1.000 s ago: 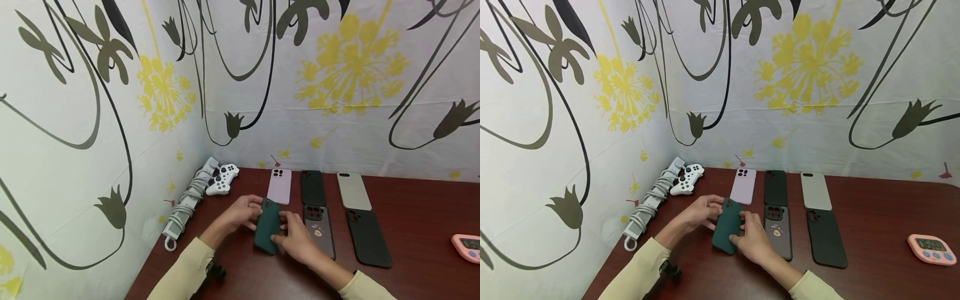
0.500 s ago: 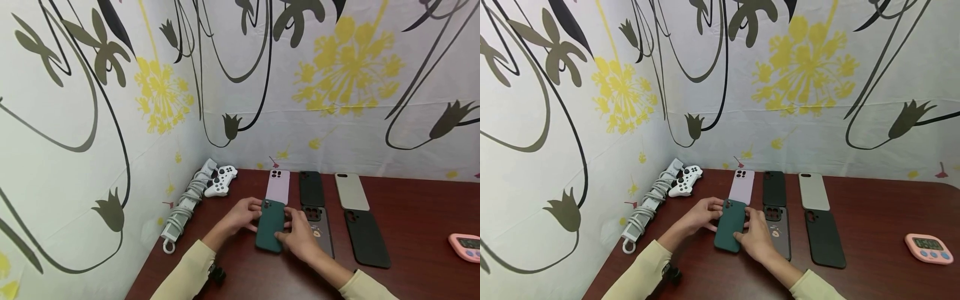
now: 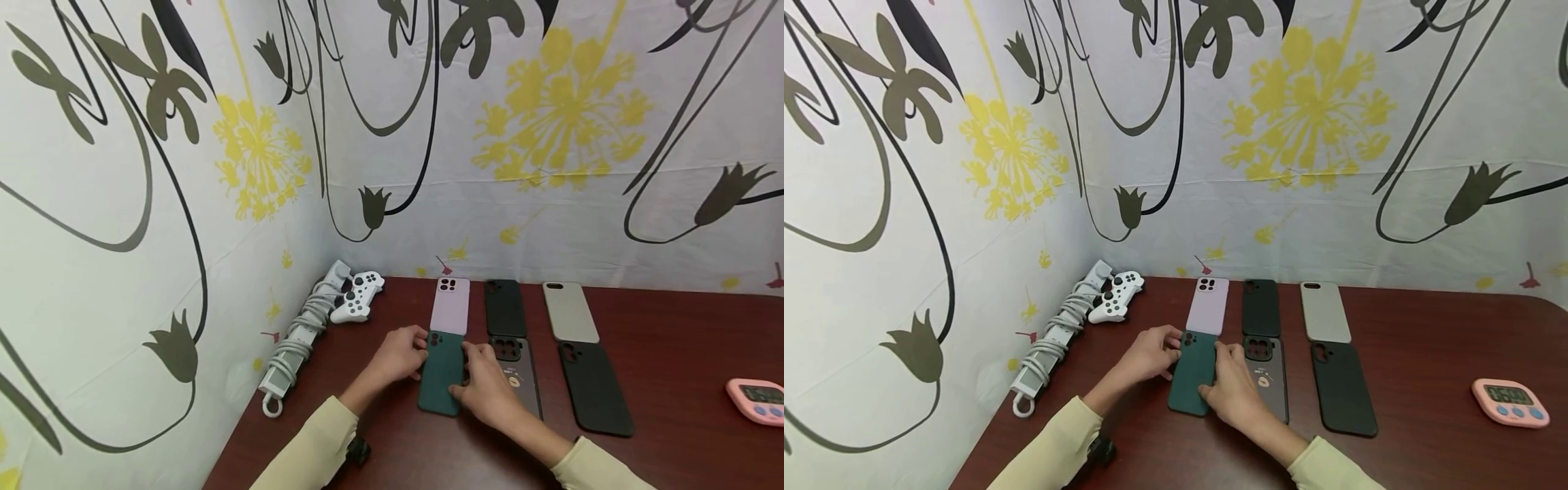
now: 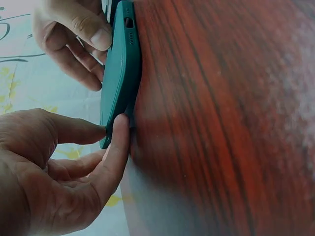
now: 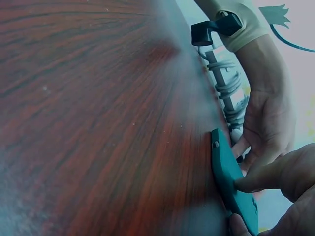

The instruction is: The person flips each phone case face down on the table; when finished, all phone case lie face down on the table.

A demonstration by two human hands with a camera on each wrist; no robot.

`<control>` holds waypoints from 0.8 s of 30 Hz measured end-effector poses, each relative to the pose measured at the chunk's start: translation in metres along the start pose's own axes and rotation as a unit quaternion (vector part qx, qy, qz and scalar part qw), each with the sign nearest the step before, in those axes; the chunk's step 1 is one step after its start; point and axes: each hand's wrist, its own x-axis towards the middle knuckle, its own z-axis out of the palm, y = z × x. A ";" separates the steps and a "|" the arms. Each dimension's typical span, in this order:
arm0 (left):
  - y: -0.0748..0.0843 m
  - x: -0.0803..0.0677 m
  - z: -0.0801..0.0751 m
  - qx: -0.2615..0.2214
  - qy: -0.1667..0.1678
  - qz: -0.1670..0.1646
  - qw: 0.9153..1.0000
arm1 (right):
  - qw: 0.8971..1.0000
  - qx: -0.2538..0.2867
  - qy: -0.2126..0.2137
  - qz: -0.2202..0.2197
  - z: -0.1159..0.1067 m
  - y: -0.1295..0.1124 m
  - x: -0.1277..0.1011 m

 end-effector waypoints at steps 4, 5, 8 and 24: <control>0.001 0.001 0.003 0.048 0.014 0.014 0.999 | 1.000 -0.022 -0.005 -0.001 -0.001 -0.001 0.000; 0.001 0.002 0.004 0.060 0.016 0.017 0.998 | 1.000 -0.027 -0.006 -0.002 -0.001 -0.001 0.000; 0.001 0.003 0.006 0.082 0.021 0.025 0.996 | 0.999 -0.037 -0.010 0.000 -0.002 -0.001 0.000; 0.003 0.009 -0.006 0.199 0.030 0.051 0.978 | 0.990 -0.117 0.001 -0.082 -0.005 -0.005 -0.005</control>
